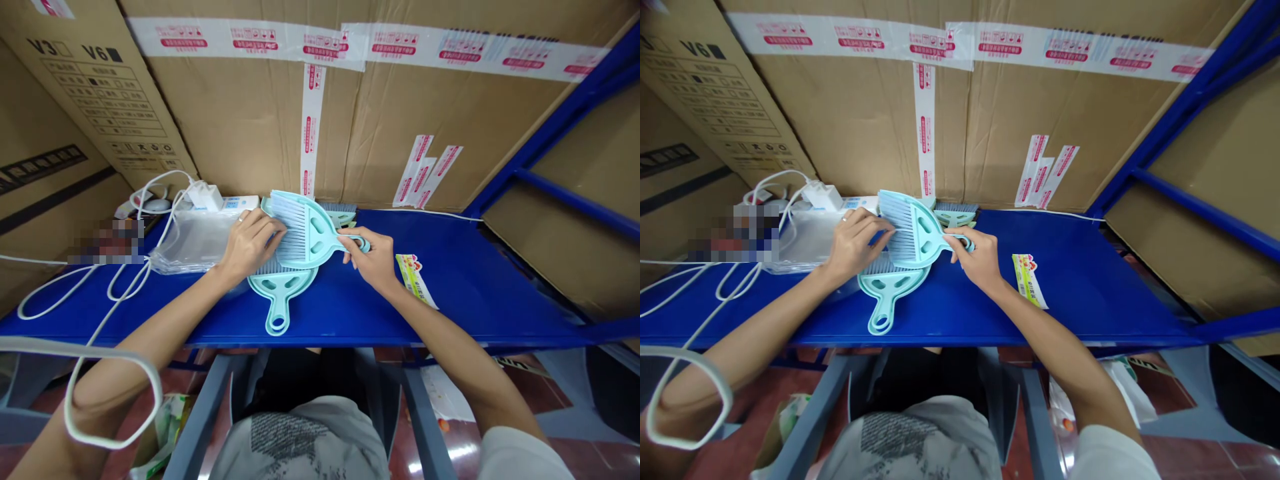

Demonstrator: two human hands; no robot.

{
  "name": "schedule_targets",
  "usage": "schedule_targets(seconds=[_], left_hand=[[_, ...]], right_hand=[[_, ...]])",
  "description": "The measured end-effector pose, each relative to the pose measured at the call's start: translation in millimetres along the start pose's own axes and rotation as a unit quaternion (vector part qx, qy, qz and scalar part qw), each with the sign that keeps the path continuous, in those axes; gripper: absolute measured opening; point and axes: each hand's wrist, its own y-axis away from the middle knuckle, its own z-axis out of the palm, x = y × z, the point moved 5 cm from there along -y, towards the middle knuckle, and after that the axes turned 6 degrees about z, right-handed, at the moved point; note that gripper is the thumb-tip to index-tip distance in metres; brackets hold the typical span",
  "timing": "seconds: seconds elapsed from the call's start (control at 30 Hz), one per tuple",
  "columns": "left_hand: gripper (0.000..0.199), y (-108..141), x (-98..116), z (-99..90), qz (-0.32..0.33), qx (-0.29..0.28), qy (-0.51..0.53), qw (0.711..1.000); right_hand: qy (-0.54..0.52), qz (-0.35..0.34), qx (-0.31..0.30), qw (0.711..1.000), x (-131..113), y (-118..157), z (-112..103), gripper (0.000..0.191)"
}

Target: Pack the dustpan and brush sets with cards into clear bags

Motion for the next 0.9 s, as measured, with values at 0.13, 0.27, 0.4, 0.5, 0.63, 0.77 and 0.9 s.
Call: schedule_targets(seconds=[0.13, 0.27, 0.4, 0.5, 0.63, 0.77, 0.9], left_hand=[[0.008, -0.8, 3.5, 2.4, 0.009, -0.011, -0.012, 1.000], [0.007, -0.6, 6.4, 3.6, 0.024, -0.023, -0.016, 0.999], [0.007, -0.1, 4.9, 3.2, 0.012, -0.023, -0.011, 1.000], [0.008, 0.3, 2.9, 4.0, 0.007, -0.026, -0.010, 1.000], [0.010, 1.4, -3.1, 5.6, -0.004, -0.030, -0.004, 1.000], [0.012, 1.4, -9.2, 4.9, -0.008, -0.020, 0.008, 1.000], [0.011, 0.4, -12.9, 0.7, -0.009, 0.004, -0.006, 1.000]], right_hand=[[0.004, -0.007, 0.000, 1.000, -0.7, 0.3, 1.1, 0.024], [0.003, -0.010, -0.003, 1.000, -1.5, -0.1, 1.7, 0.022], [0.010, -0.004, -0.001, 1.000, -1.6, 0.0, 1.5, 0.025], [0.010, -0.009, -0.005, 1.000, -2.3, 0.2, 2.2, 0.024], [0.010, -0.004, 0.000, 1.000, 0.1, -0.6, 2.7, 0.026], [0.004, 0.004, -0.003, 1.000, 1.5, -4.2, -0.4, 0.027], [-0.011, 0.007, 0.011, 1.000, -2.4, -10.8, -14.0, 0.024]])
